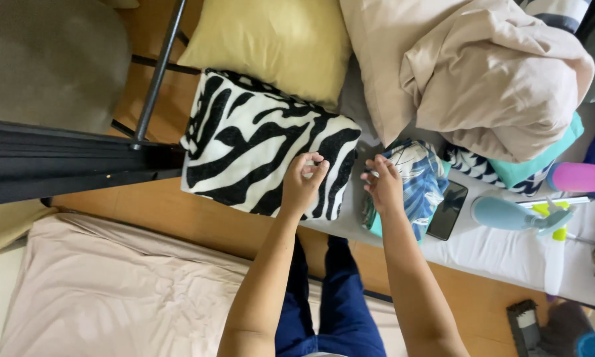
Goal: The person picks up a pillow and a pillowcase from a bed. They insert the pillow into the pillowcase by hand, tucking the corners and smoothing the fabric until the pillow is fully enclosed.
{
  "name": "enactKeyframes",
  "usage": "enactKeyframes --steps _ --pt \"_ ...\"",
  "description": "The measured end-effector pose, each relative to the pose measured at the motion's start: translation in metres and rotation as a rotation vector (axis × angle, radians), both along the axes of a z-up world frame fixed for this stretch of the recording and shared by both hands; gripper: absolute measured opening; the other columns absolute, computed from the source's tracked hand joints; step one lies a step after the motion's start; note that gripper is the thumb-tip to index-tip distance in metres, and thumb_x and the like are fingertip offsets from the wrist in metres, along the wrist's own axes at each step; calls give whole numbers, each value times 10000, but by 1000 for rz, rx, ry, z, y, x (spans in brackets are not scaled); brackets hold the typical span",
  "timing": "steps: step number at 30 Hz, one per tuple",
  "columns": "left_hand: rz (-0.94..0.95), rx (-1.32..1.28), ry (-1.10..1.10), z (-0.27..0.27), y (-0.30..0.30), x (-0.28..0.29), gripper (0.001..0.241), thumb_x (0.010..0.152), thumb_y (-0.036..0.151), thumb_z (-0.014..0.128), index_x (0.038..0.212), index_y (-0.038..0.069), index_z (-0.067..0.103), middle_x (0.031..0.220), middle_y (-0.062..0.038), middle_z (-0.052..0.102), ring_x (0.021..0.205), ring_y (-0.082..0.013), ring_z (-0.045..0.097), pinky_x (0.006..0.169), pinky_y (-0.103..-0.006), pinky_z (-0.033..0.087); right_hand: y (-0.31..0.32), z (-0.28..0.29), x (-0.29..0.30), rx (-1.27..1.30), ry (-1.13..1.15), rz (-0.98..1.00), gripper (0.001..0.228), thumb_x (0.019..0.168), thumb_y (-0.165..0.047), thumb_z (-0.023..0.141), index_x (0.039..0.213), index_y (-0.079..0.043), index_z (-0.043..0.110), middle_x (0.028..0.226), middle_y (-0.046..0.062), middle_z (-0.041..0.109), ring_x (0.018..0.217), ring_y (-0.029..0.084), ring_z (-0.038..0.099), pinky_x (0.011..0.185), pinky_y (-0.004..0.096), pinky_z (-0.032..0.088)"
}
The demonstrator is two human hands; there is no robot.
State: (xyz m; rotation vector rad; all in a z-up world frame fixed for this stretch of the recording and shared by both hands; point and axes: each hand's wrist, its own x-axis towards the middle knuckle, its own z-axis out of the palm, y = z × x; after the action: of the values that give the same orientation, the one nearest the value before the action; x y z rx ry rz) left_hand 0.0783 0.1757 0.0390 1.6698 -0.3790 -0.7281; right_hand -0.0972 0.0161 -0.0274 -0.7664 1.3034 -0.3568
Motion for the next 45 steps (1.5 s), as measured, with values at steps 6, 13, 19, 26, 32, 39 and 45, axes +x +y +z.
enactKeyframes --steps 6,13,19,26,32,39,45 --pt "-37 58 193 -4 -47 -4 298 1006 255 702 1201 30 709 903 -93 758 715 -100 651 634 -210 514 -64 8 24 21 -27 -151 365 1001 -274 591 1348 -202 507 1250 5 613 849 215 691 569 316 485" --pt "77 -150 154 -38 -153 -3 368 981 188 698 1276 -25 643 1091 -79 733 740 -90 705 665 -231 565 -117 -59 28 127 -84 -137 273 981 -256 606 1224 -155 535 1058 50 637 782 262 722 495 335 447" --pt "223 86 -338 -97 -228 -2 632 957 315 767 1436 -3 503 1134 -167 699 909 -197 720 805 -265 577 -147 -62 38 192 -44 -1 115 1004 -224 631 1044 -121 600 769 6 548 569 158 546 466 310 414" --pt "306 26 314 -24 -248 33 812 891 403 748 1491 -34 420 1118 -279 701 781 -312 712 651 -437 539 -149 40 62 -63 -233 396 171 1068 -171 620 929 -82 572 717 -30 481 590 86 422 563 269 397" --pt "193 104 -75 -33 -267 61 614 937 460 779 1224 -69 657 1054 -248 756 957 -355 764 828 -428 614 -130 88 79 -204 -262 530 115 1056 -171 600 987 -81 613 762 -33 555 622 76 482 601 267 453" --pt "147 -26 -535 71 -237 62 300 930 118 626 1227 76 636 1094 -134 742 865 -339 749 782 -419 614 -72 121 93 -265 -528 374 151 1091 -141 574 1180 -30 625 1100 21 707 971 89 653 879 253 531" --pt "102 -155 -956 179 -129 73 344 875 62 695 1187 123 565 1046 -55 692 919 -299 725 935 -507 518 -14 90 58 -282 -508 431 222 1124 -155 567 1121 49 655 1037 65 635 914 122 547 834 294 419"
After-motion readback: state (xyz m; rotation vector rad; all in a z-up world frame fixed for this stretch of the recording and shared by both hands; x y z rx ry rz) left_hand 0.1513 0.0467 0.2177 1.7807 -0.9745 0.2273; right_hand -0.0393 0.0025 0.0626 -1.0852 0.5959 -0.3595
